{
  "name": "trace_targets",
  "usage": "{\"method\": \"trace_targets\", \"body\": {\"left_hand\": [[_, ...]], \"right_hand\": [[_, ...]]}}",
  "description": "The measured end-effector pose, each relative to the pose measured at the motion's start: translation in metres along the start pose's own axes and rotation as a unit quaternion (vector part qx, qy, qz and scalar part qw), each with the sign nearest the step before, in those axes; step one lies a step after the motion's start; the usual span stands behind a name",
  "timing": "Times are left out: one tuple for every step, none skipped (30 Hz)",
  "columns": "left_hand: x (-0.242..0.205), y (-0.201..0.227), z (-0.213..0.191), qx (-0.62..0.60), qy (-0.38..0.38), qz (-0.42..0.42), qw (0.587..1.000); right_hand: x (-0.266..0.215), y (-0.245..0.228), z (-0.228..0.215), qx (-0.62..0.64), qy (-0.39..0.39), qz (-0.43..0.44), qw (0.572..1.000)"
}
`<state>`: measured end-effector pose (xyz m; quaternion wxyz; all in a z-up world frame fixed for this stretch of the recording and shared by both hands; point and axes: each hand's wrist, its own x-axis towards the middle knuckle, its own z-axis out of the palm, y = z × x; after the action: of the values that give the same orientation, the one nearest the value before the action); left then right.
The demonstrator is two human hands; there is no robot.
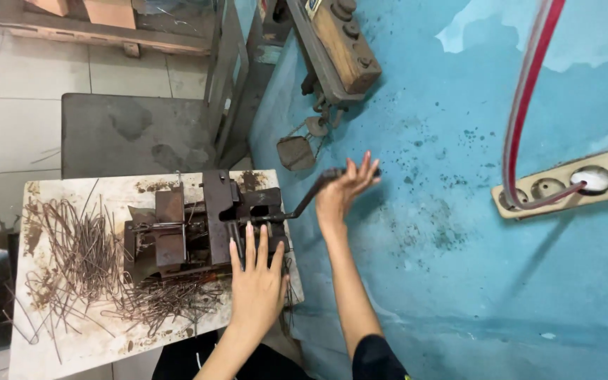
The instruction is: Operating a manual machine to process thin fibers by feeding them into the mechanism and turning a hand crank.
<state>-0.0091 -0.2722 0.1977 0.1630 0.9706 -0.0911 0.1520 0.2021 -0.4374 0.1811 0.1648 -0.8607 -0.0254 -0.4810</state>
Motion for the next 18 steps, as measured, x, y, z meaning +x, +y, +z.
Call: {"method": "trace_targets", "body": {"left_hand": [[-0.001, 0.001, 0.0, -0.004, -0.005, -0.005, 1.0], [-0.003, 0.001, 0.0, -0.001, -0.018, -0.002, 1.0], [0.003, -0.003, 0.001, 0.008, -0.025, 0.002, 1.0], [0.001, -0.002, 0.001, 0.009, -0.023, -0.002, 1.0], [0.001, -0.002, 0.001, 0.014, -0.034, -0.004, 0.999], [0.001, -0.002, 0.001, 0.018, -0.046, -0.006, 0.999], [0.0, -0.001, 0.002, 0.019, -0.043, -0.011, 0.999], [0.0, 0.0, 0.003, 0.02, -0.045, -0.01, 0.999], [0.002, -0.001, 0.004, 0.023, -0.047, -0.005, 0.999], [0.001, 0.0, 0.007, 0.025, -0.044, -0.007, 0.999], [0.0, -0.001, 0.01, 0.015, -0.044, -0.011, 0.999], [0.0, -0.002, 0.013, 0.004, -0.044, -0.015, 0.999], [-0.001, -0.004, 0.014, 0.004, -0.042, -0.011, 0.999], [-0.002, -0.006, 0.016, 0.009, -0.043, -0.008, 0.999], [0.0, -0.002, 0.02, 0.008, -0.04, -0.005, 0.999], [0.001, -0.003, 0.021, 0.003, -0.035, -0.002, 0.999], [0.0, -0.004, 0.022, 0.006, -0.048, -0.001, 0.999], [-0.001, -0.004, 0.023, 0.008, -0.06, -0.001, 0.998]], "right_hand": [[0.001, 0.006, 0.015, -0.001, -0.007, -0.002, 1.0], [0.001, 0.012, 0.031, -0.053, -0.1, -0.021, 0.993], [0.008, 0.014, 0.054, -0.1, -0.184, -0.042, 0.977], [0.007, 0.014, 0.06, -0.096, -0.185, -0.046, 0.977], [0.01, 0.014, 0.068, -0.092, -0.353, -0.014, 0.931], [0.012, 0.014, 0.076, -0.086, -0.511, 0.017, 0.855], [-0.003, 0.019, 0.085, -0.084, -0.511, 0.012, 0.855], [-0.017, 0.024, 0.095, -0.108, -0.615, 0.038, 0.78], [-0.031, 0.029, 0.105, -0.131, -0.706, 0.065, 0.693], [-0.095, 0.071, 0.113, -0.129, -0.705, 0.062, 0.694], [-0.151, 0.104, 0.122, -0.157, -0.671, -0.018, 0.724], [-0.199, 0.129, 0.136, -0.184, -0.631, -0.098, 0.748], [-0.213, 0.113, 0.097, -0.185, -0.628, -0.095, 0.749], [-0.227, 0.097, 0.059, -0.155, -0.56, -0.084, 0.809], [-0.237, 0.089, 0.02, -0.128, -0.486, -0.075, 0.861], [-0.236, 0.078, -0.012, -0.135, -0.483, -0.076, 0.862], [-0.236, 0.067, -0.045, -0.088, -0.433, -0.042, 0.896], [-0.236, 0.056, -0.077, -0.039, -0.381, -0.008, 0.924]]}}
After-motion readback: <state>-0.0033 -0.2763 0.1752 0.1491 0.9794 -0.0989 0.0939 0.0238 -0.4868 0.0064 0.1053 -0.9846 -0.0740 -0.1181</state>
